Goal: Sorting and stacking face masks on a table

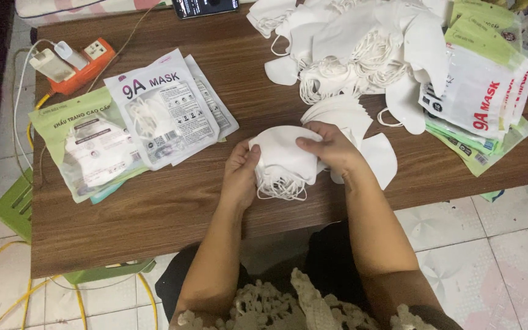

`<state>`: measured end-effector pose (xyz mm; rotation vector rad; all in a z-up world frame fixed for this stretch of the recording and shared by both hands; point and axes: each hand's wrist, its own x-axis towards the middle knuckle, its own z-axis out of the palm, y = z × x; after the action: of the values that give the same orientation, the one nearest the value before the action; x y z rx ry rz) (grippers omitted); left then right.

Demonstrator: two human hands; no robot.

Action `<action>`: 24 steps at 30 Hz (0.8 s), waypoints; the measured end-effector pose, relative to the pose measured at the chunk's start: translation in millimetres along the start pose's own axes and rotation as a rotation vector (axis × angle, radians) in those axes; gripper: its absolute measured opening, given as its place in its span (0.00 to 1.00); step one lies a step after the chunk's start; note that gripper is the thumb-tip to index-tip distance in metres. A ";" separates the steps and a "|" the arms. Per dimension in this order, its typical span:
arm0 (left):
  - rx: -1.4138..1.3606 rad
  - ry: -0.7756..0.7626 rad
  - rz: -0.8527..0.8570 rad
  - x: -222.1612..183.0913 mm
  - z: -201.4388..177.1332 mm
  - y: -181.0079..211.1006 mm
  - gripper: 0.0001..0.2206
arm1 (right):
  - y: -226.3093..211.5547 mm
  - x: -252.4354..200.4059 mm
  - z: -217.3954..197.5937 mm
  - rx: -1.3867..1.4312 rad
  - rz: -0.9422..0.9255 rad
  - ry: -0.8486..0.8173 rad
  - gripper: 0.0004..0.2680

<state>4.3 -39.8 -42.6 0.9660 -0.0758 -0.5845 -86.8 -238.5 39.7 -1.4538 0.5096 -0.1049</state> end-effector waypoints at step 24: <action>0.092 0.021 -0.016 -5.8 -3.8 8.2 0.14 | 25.1 14.3 17.5 -0.299 -0.091 0.090 0.11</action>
<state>4.2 -30.6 -37.2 1.0626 -0.0765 -0.5898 -73.1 -224.3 12.2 -1.7713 0.5489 -0.1725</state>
